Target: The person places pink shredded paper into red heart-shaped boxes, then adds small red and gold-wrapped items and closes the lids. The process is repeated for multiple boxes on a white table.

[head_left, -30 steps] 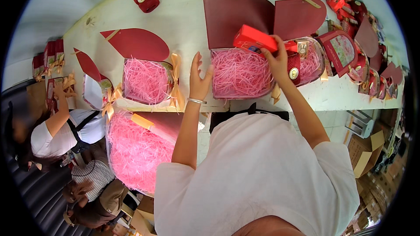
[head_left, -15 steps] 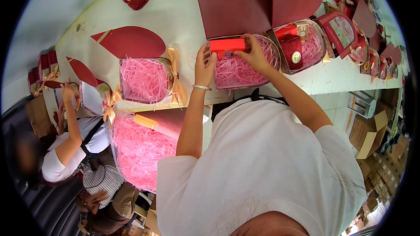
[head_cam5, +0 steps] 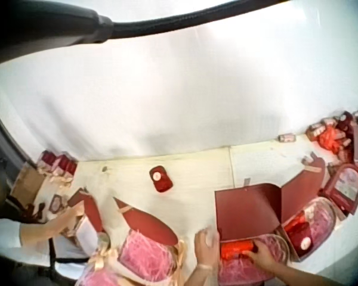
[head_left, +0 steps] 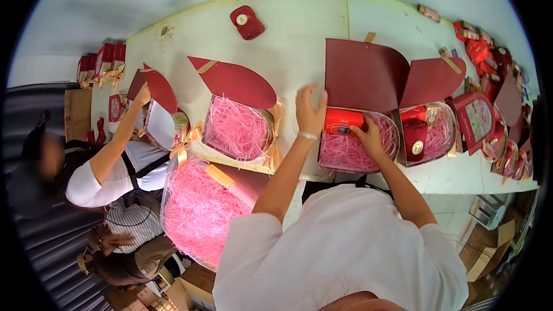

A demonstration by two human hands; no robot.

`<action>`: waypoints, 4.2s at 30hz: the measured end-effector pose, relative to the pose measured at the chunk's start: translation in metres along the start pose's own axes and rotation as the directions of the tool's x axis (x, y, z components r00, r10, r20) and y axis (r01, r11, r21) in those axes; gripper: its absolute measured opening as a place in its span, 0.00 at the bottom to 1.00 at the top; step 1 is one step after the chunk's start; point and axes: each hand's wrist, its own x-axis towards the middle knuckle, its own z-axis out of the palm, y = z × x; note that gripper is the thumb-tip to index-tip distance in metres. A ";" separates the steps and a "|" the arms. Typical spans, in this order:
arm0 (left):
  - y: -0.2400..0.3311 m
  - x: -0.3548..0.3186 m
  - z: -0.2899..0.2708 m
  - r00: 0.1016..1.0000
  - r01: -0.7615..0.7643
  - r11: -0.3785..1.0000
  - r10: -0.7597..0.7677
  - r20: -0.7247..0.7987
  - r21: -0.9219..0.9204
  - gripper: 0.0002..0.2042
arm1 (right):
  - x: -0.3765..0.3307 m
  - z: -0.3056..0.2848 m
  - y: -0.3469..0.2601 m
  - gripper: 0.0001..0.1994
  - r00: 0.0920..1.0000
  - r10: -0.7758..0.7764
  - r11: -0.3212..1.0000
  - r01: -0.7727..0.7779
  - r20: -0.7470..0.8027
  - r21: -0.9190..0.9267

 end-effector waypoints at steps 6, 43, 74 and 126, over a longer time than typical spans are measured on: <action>-0.038 0.162 0.023 0.488 0.412 0.656 -0.745 -0.455 -0.632 0.33 | -0.027 -0.035 -0.031 0.31 0.998 -0.060 0.986 0.056 -0.016 -0.155; 0.146 0.030 -0.113 0.935 0.344 0.475 -0.094 0.342 -0.810 0.22 | -0.039 -0.066 -0.191 0.32 0.935 -0.354 0.889 0.335 0.002 0.312; 0.028 -0.091 -0.002 0.789 -0.429 0.876 0.244 0.564 0.222 0.33 | -0.032 -0.088 -0.055 0.20 0.935 -0.349 0.908 0.320 -0.066 -0.271; 0.587 0.097 0.536 0.569 0.153 0.839 0.357 0.741 -0.522 0.19 | 0.140 -0.980 0.162 0.26 0.840 0.471 0.830 -0.525 -0.269 -0.187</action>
